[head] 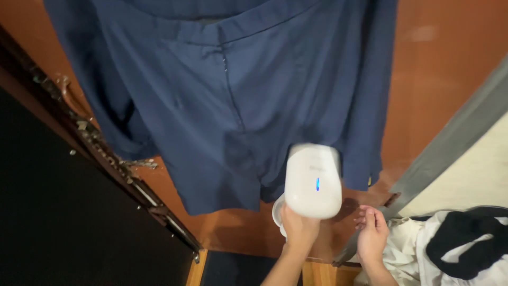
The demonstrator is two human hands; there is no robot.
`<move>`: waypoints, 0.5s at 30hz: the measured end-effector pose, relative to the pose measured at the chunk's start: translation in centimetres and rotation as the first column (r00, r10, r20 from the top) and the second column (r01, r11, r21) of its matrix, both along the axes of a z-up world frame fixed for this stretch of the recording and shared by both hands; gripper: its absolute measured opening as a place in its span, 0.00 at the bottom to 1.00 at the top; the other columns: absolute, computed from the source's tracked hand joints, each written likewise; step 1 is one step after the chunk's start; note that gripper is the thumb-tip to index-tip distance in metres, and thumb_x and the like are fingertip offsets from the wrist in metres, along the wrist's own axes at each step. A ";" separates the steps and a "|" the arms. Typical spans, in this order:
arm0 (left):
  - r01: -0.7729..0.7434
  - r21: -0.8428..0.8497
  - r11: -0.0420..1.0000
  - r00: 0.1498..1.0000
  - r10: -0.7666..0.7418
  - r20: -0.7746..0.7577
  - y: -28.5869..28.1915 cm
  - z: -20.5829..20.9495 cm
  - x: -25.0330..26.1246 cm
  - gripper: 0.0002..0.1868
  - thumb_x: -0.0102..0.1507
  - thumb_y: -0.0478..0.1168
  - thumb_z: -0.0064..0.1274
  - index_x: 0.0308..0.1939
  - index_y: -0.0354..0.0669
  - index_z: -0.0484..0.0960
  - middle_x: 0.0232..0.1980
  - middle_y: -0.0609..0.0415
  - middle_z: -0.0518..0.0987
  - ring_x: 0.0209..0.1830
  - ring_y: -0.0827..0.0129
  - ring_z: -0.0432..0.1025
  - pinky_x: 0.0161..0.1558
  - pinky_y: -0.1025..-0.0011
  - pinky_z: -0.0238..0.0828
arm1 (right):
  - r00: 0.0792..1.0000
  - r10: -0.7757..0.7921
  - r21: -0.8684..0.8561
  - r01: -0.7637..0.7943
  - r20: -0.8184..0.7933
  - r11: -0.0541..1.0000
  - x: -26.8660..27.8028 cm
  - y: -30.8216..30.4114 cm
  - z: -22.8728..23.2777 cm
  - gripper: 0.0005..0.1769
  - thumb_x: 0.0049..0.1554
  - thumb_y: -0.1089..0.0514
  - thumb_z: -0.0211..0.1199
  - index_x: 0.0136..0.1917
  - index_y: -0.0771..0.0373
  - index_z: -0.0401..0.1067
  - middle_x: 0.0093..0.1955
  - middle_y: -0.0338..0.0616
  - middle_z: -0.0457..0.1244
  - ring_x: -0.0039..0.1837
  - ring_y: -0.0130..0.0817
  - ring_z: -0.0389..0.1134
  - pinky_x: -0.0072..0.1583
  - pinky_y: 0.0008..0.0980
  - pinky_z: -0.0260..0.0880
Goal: Use a handheld garment steamer to remove wrinkles from a polo shirt and a skirt hanging on a rack.
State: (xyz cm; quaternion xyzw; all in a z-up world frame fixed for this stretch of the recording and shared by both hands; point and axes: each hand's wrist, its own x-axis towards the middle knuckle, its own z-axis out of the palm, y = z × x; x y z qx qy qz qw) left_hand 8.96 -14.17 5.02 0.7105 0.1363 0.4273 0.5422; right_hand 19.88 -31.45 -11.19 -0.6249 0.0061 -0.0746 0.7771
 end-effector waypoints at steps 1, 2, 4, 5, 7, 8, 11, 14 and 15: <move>0.038 0.002 0.999 0.999 -0.038 0.000 0.4 -0.1 0.2 0.15 0.58 0.42 0.57 0.42 0.33 0.83 0.36 0.40 0.85 0.37 0.45 0.81 0.39 0.58 0.75 | 1.000 0.005 -0.003 -0.005 0.001 1.000 -0.1 0.2 0.0 0.14 0.72 0.54 0.50 0.57 0.66 0.71 0.46 0.39 0.63 0.43 0.26 0.64 0.44 0.26 0.62; 0.029 0.000 1.000 1.000 -0.029 -0.002 0.3 -1.5 0.0 0.15 0.58 0.42 0.57 0.42 0.33 0.83 0.36 0.40 0.85 0.37 0.45 0.81 0.39 0.58 0.75 | 1.000 0.013 -0.005 -0.013 -0.001 1.000 -0.2 0.4 0.0 0.14 0.72 0.54 0.50 0.57 0.66 0.71 0.46 0.39 0.63 0.43 0.26 0.64 0.44 0.26 0.62; -0.027 0.025 0.999 0.968 0.033 -0.248 0.5 -3.9 0.4 0.14 0.59 0.42 0.59 0.39 0.32 0.85 0.35 0.37 0.84 0.40 0.41 0.79 0.41 0.56 0.74 | 0.999 0.012 0.000 -0.012 0.030 1.000 0.2 0.8 0.3 0.13 0.71 0.55 0.51 0.58 0.66 0.71 0.47 0.38 0.63 0.43 0.25 0.64 0.44 0.25 0.62; -0.028 0.029 0.999 0.969 0.034 -0.246 0.3 -4.6 -0.1 0.14 0.59 0.42 0.59 0.39 0.32 0.85 0.35 0.37 0.84 0.40 0.41 0.79 0.41 0.56 0.74 | 0.999 0.013 0.004 -0.013 0.032 1.000 0.3 1.1 0.4 0.13 0.71 0.55 0.51 0.58 0.66 0.71 0.47 0.38 0.63 0.43 0.25 0.64 0.44 0.25 0.62; 0.009 -0.049 0.999 0.972 -0.021 -0.234 -0.1 -6.0 -1.4 0.15 0.58 0.41 0.59 0.44 0.34 0.86 0.39 0.36 0.84 0.43 0.41 0.80 0.43 0.57 0.76 | 0.998 0.005 -0.065 -0.001 0.058 0.998 0.4 1.3 0.4 0.13 0.71 0.56 0.53 0.58 0.67 0.72 0.47 0.39 0.63 0.43 0.25 0.62 0.45 0.26 0.62; 0.008 -0.049 0.999 0.971 -0.019 -0.238 -0.1 -5.5 -2.0 0.15 0.58 0.41 0.59 0.44 0.34 0.86 0.39 0.36 0.84 0.43 0.41 0.80 0.43 0.57 0.76 | 0.998 0.006 -0.065 -0.003 0.055 0.998 0.3 1.5 0.4 0.13 0.71 0.56 0.53 0.58 0.67 0.72 0.47 0.39 0.63 0.43 0.25 0.62 0.45 0.26 0.62; -0.064 -0.148 0.987 0.804 -0.037 -0.594 0.3 -3.5 -3.0 0.23 0.53 0.44 0.67 0.50 0.39 0.85 0.40 0.37 0.85 0.45 0.43 0.79 0.47 0.59 0.74 | 0.995 0.051 -0.063 -0.046 0.082 0.997 0.0 2.3 1.8 0.15 0.72 0.55 0.55 0.62 0.68 0.72 0.53 0.43 0.64 0.50 0.28 0.65 0.51 0.27 0.64; -0.041 -0.248 0.968 0.991 0.007 -0.133 2.6 -0.6 -2.9 0.19 0.57 0.40 0.60 0.50 0.34 0.84 0.44 0.45 0.89 0.47 0.63 0.85 0.46 0.66 0.79 | 0.943 0.204 -0.200 -0.154 0.263 0.968 -1.5 4.4 4.7 0.30 0.56 0.59 0.63 0.70 0.65 0.62 0.63 0.42 0.60 0.59 0.29 0.65 0.61 0.28 0.66; -0.038 -0.235 0.971 0.997 0.054 0.063 3.4 0.4 -2.7 0.20 0.59 0.39 0.58 0.53 0.32 0.82 0.48 0.44 0.87 0.48 0.63 0.82 0.50 0.67 0.78 | 0.923 0.223 -0.314 -0.121 0.313 0.942 -2.0 4.8 5.3 0.38 0.51 0.59 0.67 0.72 0.67 0.58 0.66 0.45 0.57 0.63 0.31 0.63 0.62 0.30 0.64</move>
